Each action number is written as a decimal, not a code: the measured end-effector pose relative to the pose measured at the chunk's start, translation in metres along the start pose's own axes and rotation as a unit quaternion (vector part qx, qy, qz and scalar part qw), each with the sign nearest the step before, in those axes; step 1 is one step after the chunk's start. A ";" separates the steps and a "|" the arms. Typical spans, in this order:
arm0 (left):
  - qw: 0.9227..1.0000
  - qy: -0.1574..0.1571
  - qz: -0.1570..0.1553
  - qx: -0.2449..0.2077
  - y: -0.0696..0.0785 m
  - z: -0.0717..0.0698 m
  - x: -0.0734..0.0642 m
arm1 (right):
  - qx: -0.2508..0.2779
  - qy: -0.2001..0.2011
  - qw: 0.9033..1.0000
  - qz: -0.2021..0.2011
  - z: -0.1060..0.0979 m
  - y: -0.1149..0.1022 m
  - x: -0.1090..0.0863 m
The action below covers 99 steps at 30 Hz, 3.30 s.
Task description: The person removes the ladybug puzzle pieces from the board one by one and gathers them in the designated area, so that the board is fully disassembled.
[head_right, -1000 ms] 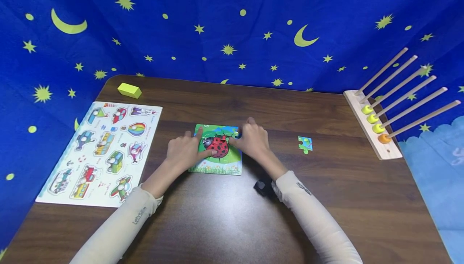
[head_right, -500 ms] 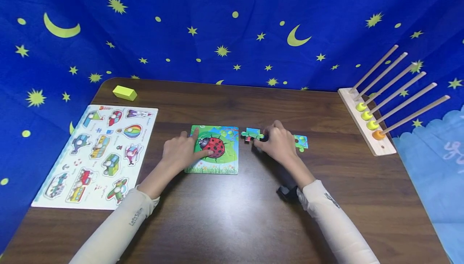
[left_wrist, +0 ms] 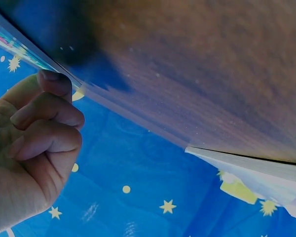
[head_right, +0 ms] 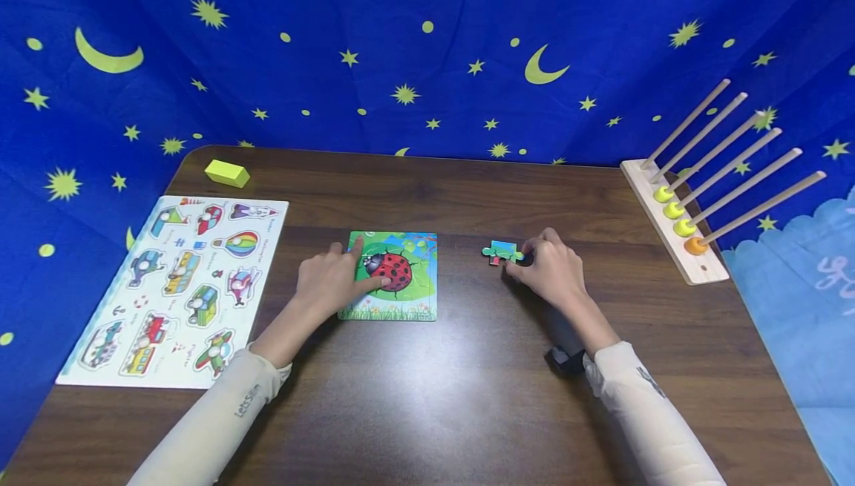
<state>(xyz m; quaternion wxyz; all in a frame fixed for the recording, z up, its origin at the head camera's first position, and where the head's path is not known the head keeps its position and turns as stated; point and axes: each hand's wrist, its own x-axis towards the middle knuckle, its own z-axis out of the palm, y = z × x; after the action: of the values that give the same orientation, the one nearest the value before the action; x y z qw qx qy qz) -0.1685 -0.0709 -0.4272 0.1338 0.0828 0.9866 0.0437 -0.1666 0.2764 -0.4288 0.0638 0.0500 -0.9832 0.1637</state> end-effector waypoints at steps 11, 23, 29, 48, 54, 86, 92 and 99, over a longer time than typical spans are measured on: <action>1.000 0.004 0.001 -0.001 -0.001 0.002 0.000 | -0.011 -0.012 1.000 0.003 0.001 0.009 0.001; 1.000 0.009 -0.002 -0.005 -0.001 0.003 -0.001 | -0.011 -0.021 1.000 -0.004 0.002 0.011 0.001; 1.000 0.015 0.000 0.001 -0.001 0.004 -0.002 | -0.012 -0.022 1.000 -0.019 -0.001 0.007 -0.001; 1.000 0.009 -0.016 -0.008 -0.019 0.000 -0.008 | 0.027 -0.059 0.989 -0.131 0.013 -0.077 0.017; 1.000 -0.008 -0.025 -0.009 -0.019 0.001 -0.008 | 0.077 -0.114 0.971 -0.197 0.029 -0.109 0.031; 1.000 0.007 -0.018 0.006 -0.023 0.004 -0.009 | 0.017 -0.196 0.946 -0.256 0.063 -0.168 0.067; 1.000 0.008 -0.019 0.004 -0.023 0.002 -0.009 | 0.021 -0.199 0.947 -0.252 0.064 -0.175 0.068; 1.000 0.004 -0.022 0.009 -0.022 0.002 -0.008 | 0.027 -0.175 0.952 -0.248 0.069 -0.177 0.074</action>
<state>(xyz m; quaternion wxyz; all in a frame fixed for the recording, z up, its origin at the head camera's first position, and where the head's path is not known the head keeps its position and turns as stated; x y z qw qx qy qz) -0.1636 -0.0936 -0.4298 0.1301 0.0620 0.9890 0.0321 -0.2262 0.0811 -0.4268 -0.0725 0.3214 -0.9309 0.1576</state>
